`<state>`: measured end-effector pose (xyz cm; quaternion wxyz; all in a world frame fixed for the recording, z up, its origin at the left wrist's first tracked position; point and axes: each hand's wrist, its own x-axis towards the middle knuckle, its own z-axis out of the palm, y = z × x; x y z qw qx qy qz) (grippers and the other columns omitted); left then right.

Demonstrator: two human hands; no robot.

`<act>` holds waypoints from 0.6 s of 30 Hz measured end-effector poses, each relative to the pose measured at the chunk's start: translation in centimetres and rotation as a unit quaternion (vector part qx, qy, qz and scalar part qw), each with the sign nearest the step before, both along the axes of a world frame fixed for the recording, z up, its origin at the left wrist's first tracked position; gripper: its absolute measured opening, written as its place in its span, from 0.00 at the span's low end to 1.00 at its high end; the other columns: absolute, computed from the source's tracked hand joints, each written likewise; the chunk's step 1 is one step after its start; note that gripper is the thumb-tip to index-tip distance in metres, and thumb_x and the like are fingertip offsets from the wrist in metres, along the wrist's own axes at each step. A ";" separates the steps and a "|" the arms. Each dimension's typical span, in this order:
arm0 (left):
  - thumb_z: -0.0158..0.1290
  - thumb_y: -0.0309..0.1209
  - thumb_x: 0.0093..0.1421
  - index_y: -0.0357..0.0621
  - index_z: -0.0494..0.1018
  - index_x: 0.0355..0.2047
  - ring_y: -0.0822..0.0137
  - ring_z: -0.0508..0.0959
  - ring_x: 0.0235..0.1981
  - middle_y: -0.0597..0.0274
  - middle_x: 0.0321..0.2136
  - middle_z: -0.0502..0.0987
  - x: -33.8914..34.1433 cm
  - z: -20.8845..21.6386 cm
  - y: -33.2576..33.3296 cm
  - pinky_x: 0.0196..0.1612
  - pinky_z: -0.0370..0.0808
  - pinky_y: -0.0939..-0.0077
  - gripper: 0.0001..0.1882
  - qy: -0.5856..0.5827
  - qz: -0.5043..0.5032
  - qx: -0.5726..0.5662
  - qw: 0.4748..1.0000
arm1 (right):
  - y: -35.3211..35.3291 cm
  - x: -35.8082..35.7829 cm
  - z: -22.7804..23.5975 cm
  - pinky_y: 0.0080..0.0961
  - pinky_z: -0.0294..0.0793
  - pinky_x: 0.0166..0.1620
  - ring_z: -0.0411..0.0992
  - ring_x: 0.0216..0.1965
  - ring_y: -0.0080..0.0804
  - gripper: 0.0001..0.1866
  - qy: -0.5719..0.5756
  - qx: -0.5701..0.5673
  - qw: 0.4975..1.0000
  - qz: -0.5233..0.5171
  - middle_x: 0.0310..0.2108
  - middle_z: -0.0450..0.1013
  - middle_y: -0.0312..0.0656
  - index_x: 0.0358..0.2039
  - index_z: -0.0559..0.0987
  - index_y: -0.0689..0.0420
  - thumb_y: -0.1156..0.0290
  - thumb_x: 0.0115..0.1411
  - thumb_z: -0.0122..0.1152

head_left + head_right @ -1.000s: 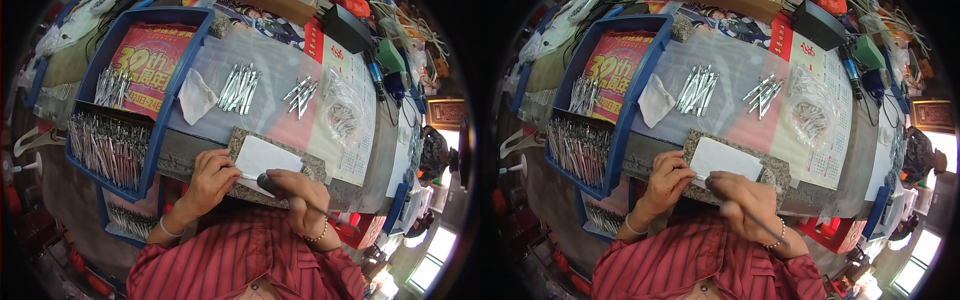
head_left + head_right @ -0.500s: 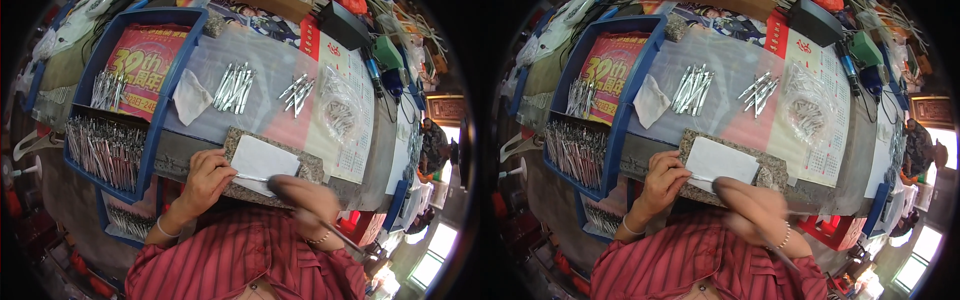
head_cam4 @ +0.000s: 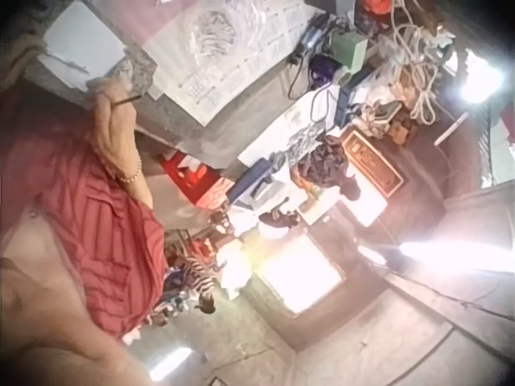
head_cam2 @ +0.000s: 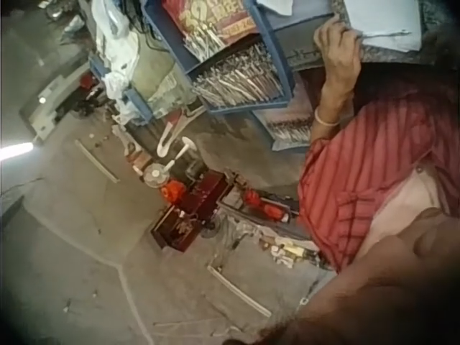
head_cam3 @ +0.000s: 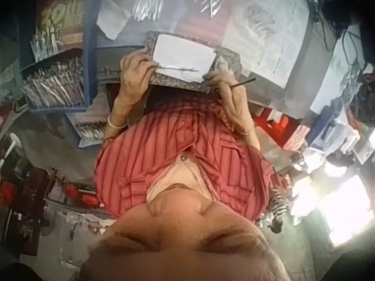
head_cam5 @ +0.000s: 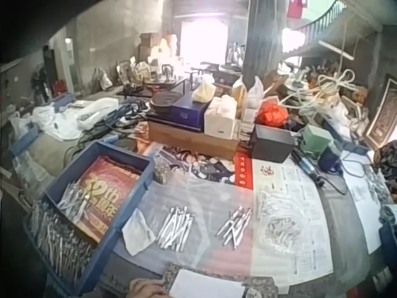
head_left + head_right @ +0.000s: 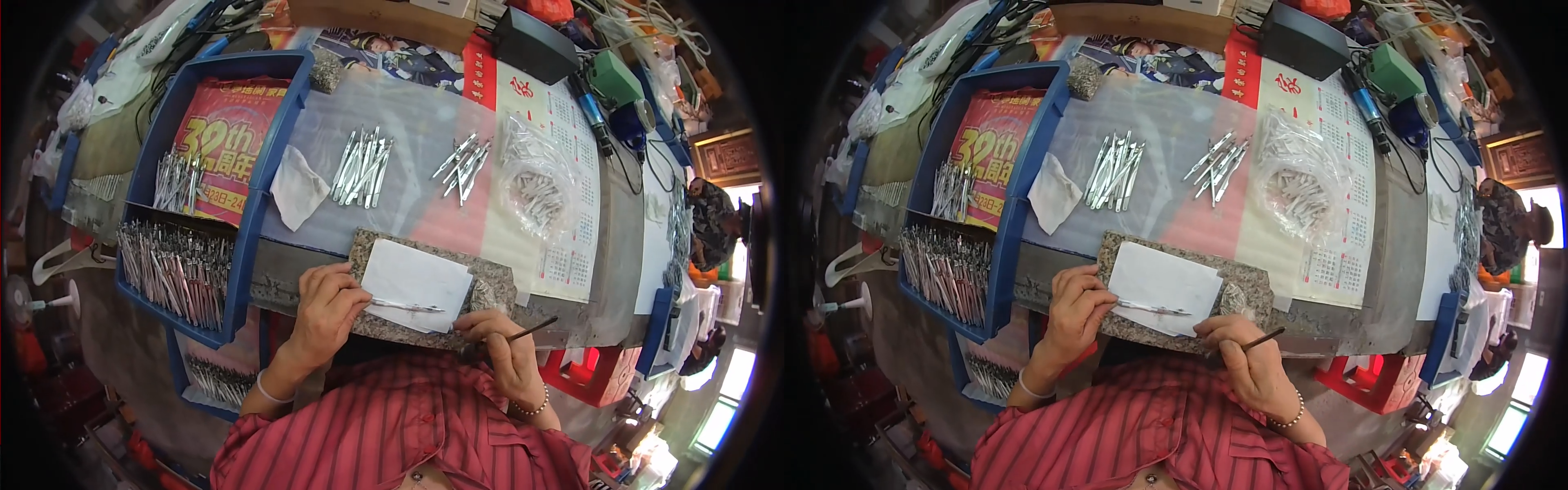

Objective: Manually assemble and solder small metal components on a workbench.

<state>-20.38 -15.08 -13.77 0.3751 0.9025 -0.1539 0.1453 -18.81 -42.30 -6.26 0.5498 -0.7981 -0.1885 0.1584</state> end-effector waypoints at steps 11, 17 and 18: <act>0.56 0.19 0.52 0.39 0.72 0.32 0.55 0.77 0.35 0.54 0.30 0.75 0.0 2.3 0.0 0.40 0.70 0.63 0.07 0.004 0.070 -0.038 0.997 | -1.4 -0.7 -0.3 0.23 0.73 0.34 0.75 0.27 0.28 0.06 0.132 0.017 0.991 -0.005 0.29 0.77 0.45 0.35 0.75 0.66 0.77 0.63 0.50; 0.53 0.19 0.58 0.35 0.71 0.32 0.58 0.76 0.26 0.53 0.25 0.75 4.9 4.6 -0.2 0.32 0.73 0.70 0.02 -0.019 0.233 -0.079 0.969 | -1.7 -1.2 -1.5 0.25 0.73 0.31 0.76 0.26 0.33 0.06 0.130 0.009 0.991 -0.019 0.25 0.76 0.46 0.34 0.76 0.64 0.74 0.61 0.56; 0.53 0.19 0.58 0.35 0.71 0.32 0.58 0.76 0.26 0.53 0.25 0.75 6.2 4.4 -0.2 0.32 0.73 0.71 0.02 -0.027 0.254 -0.083 0.963 | -1.6 -1.2 -1.7 0.26 0.72 0.30 0.75 0.25 0.35 0.06 0.091 -0.011 0.996 -0.011 0.24 0.75 0.46 0.34 0.77 0.63 0.73 0.61 0.57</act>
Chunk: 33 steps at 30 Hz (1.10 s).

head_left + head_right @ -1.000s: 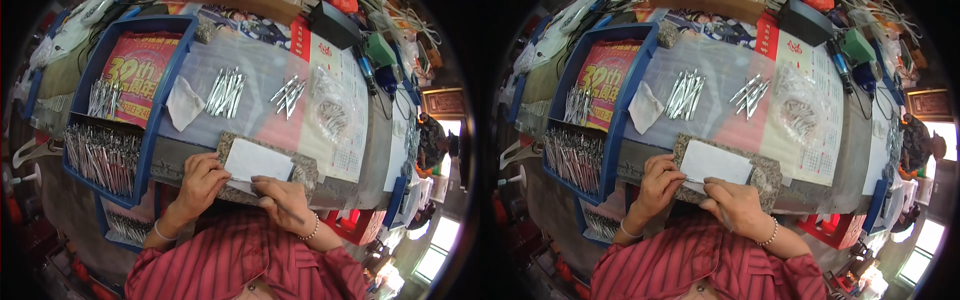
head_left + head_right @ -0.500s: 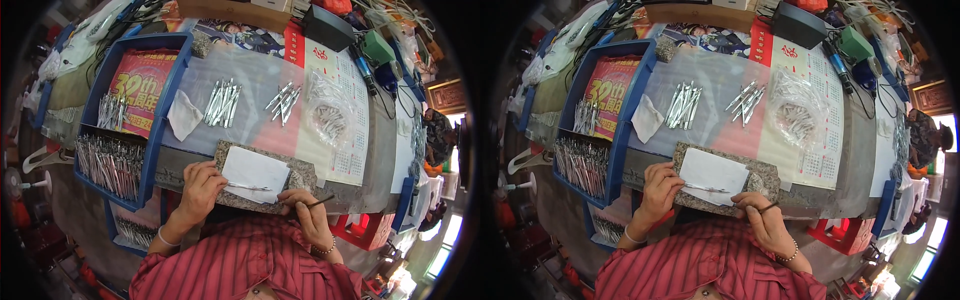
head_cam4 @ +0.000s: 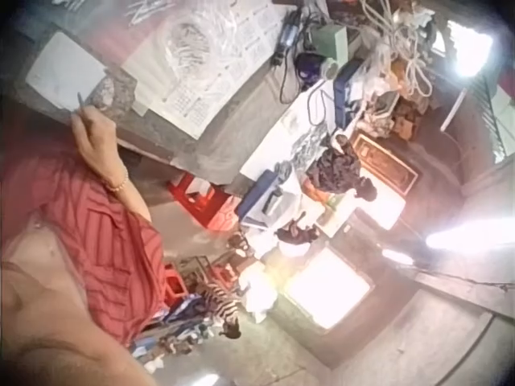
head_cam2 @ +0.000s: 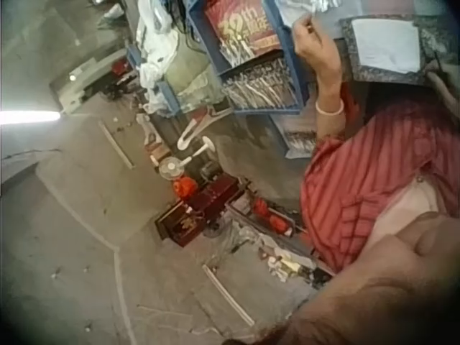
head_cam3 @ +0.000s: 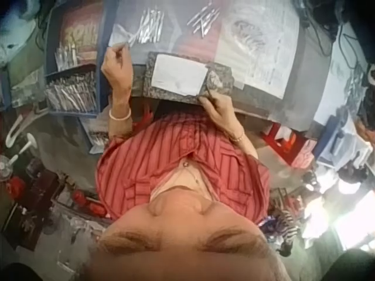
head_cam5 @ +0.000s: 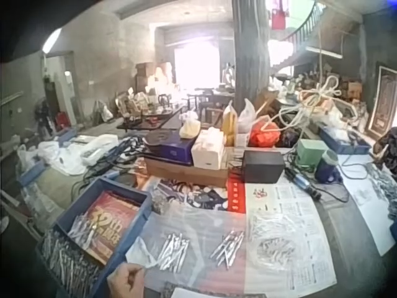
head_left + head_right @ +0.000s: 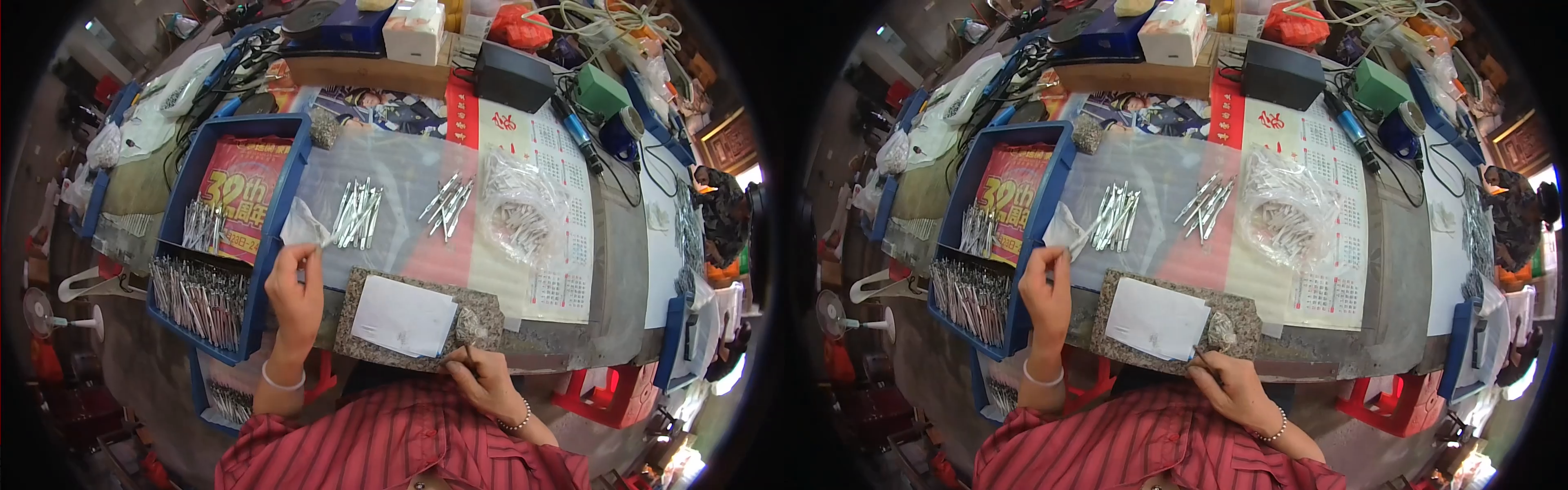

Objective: Manually assemble and solder small metal components on a workbench.

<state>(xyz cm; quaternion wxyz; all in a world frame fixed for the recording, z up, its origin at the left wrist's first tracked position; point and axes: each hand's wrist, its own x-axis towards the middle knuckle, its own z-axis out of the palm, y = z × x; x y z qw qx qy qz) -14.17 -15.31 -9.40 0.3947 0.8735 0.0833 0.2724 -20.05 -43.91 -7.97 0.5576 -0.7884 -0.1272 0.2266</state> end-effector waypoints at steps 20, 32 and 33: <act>0.54 0.21 0.55 0.33 0.74 0.32 0.59 0.79 0.30 0.53 0.29 0.77 1.2 1.1 -2.0 0.35 0.73 0.73 0.04 0.110 -0.156 0.051 0.980 | -2.7 0.5 -1.6 0.24 0.70 0.28 0.73 0.23 0.23 0.08 0.063 0.061 0.996 0.012 0.23 0.76 0.41 0.34 0.78 0.62 0.70 0.61 0.57; 0.54 0.22 0.56 0.33 0.74 0.35 0.58 0.79 0.30 0.50 0.30 0.77 2.6 3.3 -1.4 0.34 0.74 0.72 0.07 0.125 -0.154 0.051 0.979 | -3.9 -0.6 -1.2 0.21 0.72 0.32 0.75 0.26 0.23 0.08 0.140 0.075 0.987 -0.010 0.25 0.78 0.40 0.33 0.78 0.63 0.71 0.61 0.58; 0.54 0.22 0.56 0.33 0.74 0.35 0.58 0.79 0.29 0.50 0.30 0.77 2.5 3.6 -1.3 0.34 0.74 0.73 0.07 0.130 -0.143 0.044 0.980 | -4.0 -0.6 -1.3 0.21 0.72 0.32 0.74 0.26 0.22 0.08 0.130 0.077 0.988 -0.010 0.25 0.78 0.40 0.33 0.78 0.63 0.71 0.61 0.58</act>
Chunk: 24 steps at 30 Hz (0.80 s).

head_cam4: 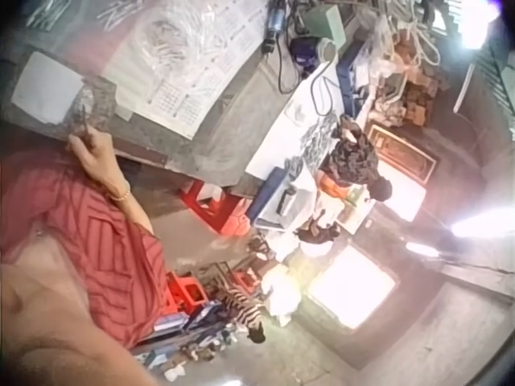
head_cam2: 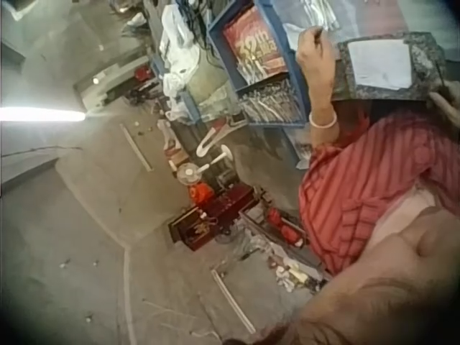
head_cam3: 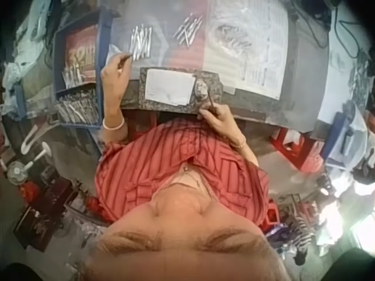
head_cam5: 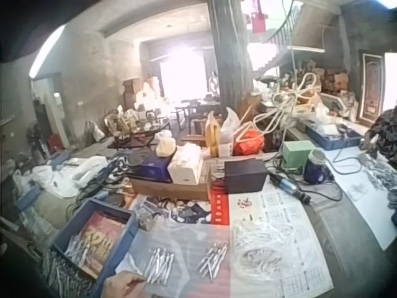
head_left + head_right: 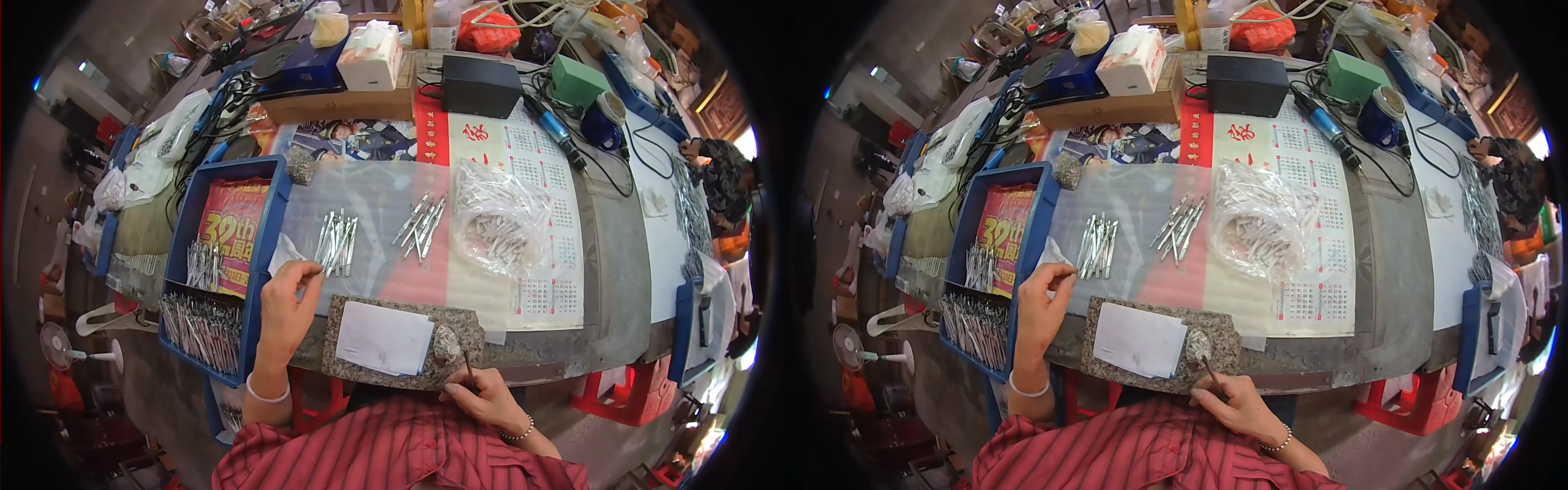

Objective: Manually assemble and solder small metal components on a workbench.

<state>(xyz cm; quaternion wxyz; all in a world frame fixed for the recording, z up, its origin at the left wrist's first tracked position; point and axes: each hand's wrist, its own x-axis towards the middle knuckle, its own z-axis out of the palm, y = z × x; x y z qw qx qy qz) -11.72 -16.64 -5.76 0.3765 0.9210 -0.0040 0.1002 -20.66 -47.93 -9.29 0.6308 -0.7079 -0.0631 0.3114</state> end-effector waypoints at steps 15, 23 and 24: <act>0.54 0.23 0.59 0.47 0.71 0.47 0.69 0.73 0.44 0.66 0.45 0.69 -6.3 11.2 -9.8 0.41 0.76 0.73 0.15 -0.460 -0.416 -0.430 0.655 | -1.2 0.0 -0.5 0.21 0.73 0.32 0.75 0.26 0.23 0.09 -0.029 -0.001 1.000 -0.008 0.25 0.78 0.40 0.33 0.78 0.63 0.69 0.61 0.58; 0.54 0.19 0.54 0.47 0.72 0.42 0.68 0.74 0.35 0.65 0.36 0.72 -6.6 10.0 -11.5 0.34 0.75 0.69 0.15 -0.502 -0.467 -0.457 0.567 | -1.0 0.0 -0.8 0.23 0.73 0.32 0.76 0.26 0.27 0.09 -0.045 -0.007 0.999 -0.014 0.25 0.78 0.42 0.35 0.77 0.63 0.69 0.61 0.58; 0.54 0.19 0.54 0.47 0.72 0.42 0.68 0.74 0.35 0.65 0.36 0.72 -6.9 9.4 -11.2 0.34 0.75 0.69 0.15 -0.503 -0.471 -0.454 0.565 | -1.0 -0.1 -0.8 0.23 0.73 0.32 0.76 0.26 0.27 0.09 -0.049 -0.004 0.999 -0.015 0.25 0.78 0.42 0.35 0.77 0.63 0.69 0.61 0.58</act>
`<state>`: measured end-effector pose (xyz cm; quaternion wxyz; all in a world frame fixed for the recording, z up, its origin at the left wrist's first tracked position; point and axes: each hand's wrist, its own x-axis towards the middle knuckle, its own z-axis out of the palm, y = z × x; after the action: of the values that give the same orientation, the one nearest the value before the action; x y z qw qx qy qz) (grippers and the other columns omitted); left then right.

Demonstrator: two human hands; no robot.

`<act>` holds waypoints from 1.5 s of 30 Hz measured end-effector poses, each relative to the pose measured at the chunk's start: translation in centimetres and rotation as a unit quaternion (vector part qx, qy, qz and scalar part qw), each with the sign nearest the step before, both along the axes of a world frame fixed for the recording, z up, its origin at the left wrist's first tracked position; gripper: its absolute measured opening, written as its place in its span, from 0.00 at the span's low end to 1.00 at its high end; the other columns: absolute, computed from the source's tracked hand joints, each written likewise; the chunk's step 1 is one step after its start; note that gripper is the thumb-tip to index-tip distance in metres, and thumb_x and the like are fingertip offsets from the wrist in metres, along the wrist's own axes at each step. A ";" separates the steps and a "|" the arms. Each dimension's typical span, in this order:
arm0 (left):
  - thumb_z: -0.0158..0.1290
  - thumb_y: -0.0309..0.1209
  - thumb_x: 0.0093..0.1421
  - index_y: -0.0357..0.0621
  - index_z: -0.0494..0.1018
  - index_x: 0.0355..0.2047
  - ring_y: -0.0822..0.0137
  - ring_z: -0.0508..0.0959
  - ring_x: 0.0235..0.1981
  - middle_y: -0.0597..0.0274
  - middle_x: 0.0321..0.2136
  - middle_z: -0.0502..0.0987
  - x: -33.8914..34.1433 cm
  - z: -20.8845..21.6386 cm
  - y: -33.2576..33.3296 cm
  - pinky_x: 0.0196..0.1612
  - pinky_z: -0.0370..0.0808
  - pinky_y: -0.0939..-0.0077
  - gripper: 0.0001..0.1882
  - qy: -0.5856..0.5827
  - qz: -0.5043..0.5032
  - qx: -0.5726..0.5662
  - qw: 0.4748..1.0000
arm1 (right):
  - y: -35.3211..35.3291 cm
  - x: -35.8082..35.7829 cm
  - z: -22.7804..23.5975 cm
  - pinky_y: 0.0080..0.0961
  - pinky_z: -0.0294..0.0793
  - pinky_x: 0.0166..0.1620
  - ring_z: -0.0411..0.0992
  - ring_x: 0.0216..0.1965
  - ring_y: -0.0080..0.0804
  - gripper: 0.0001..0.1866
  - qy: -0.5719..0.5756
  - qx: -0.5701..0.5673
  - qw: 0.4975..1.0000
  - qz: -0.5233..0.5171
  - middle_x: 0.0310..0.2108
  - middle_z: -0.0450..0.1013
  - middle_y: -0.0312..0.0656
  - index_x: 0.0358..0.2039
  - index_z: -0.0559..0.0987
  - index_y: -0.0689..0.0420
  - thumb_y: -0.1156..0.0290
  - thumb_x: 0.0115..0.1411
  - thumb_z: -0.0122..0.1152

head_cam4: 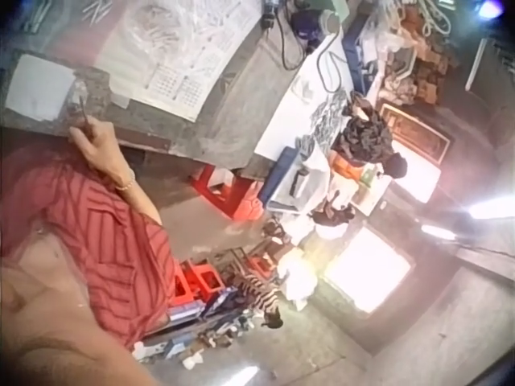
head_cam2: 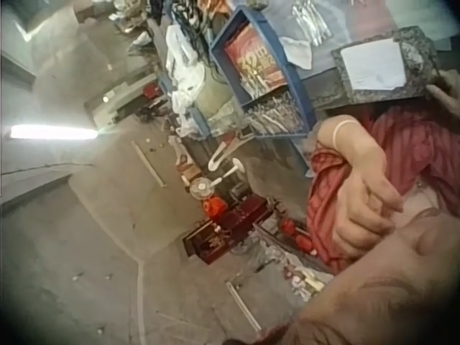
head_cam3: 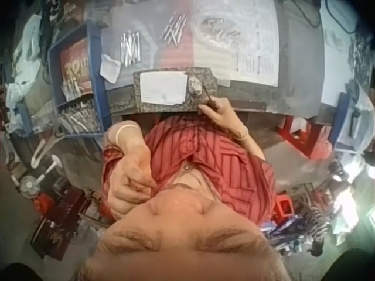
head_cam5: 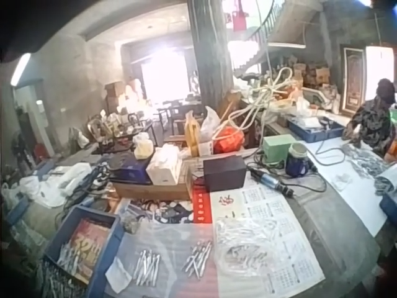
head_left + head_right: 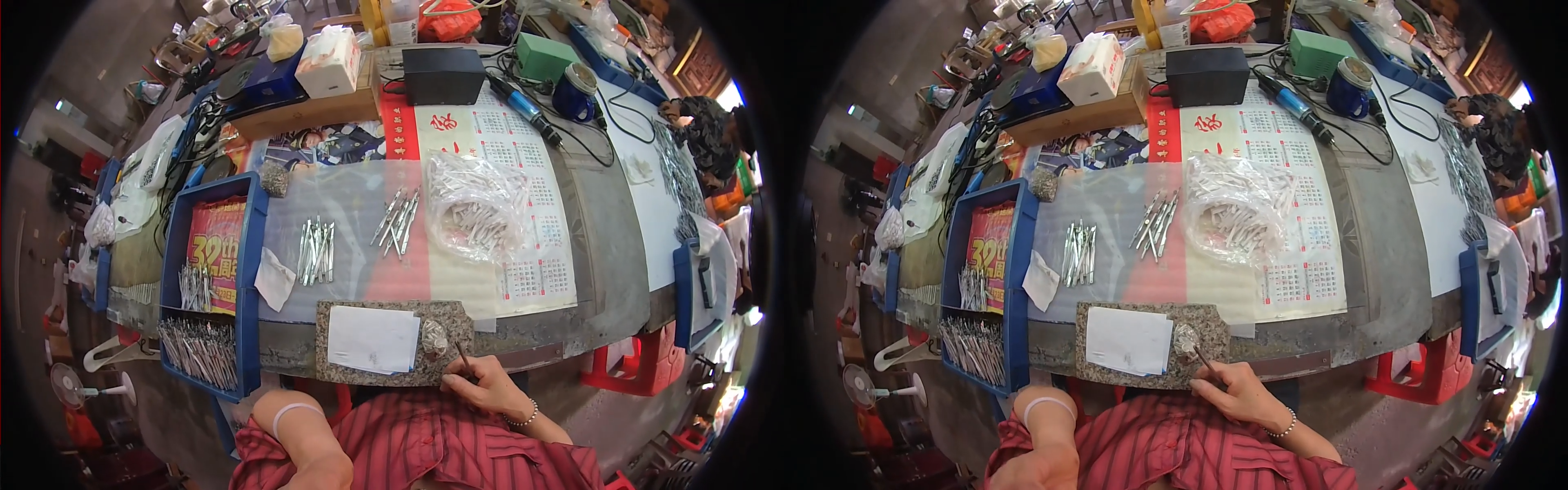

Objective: Manually assemble and solder small metal components on a workbench.

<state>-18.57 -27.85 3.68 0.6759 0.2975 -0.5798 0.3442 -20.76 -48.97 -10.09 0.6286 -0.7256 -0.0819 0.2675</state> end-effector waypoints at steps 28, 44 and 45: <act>0.52 0.33 0.52 0.37 0.74 0.31 0.44 0.75 0.38 0.45 0.36 0.74 19.7 -18.1 2.8 0.42 0.72 0.53 0.11 0.432 0.447 0.652 0.435 | 0.0 -0.9 -1.8 0.25 0.72 0.30 0.74 0.24 0.31 0.09 -0.067 0.007 0.997 -0.040 0.23 0.76 0.44 0.34 0.76 0.62 0.68 0.60 0.58; 0.54 0.27 0.53 0.33 0.71 0.27 0.61 0.79 0.21 0.51 0.21 0.77 17.6 -15.6 6.4 0.26 0.74 0.70 0.07 0.536 0.427 0.460 0.564 | 0.1 -0.8 -1.5 0.25 0.71 0.30 0.73 0.23 0.28 0.09 -0.076 0.008 0.996 -0.039 0.23 0.75 0.43 0.34 0.76 0.62 0.69 0.60 0.58; 0.54 0.27 0.53 0.33 0.71 0.27 0.61 0.79 0.21 0.51 0.21 0.77 16.8 -15.0 6.7 0.26 0.74 0.70 0.07 0.534 0.427 0.459 0.567 | 0.1 -0.7 -1.4 0.25 0.71 0.30 0.73 0.23 0.28 0.09 -0.065 0.006 0.997 -0.034 0.23 0.75 0.43 0.35 0.76 0.62 0.68 0.60 0.58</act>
<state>-1.75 -21.18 -11.29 0.4099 0.9103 0.0014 0.0588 -21.45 -48.83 -11.47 0.6348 -0.7403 -0.0994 0.1977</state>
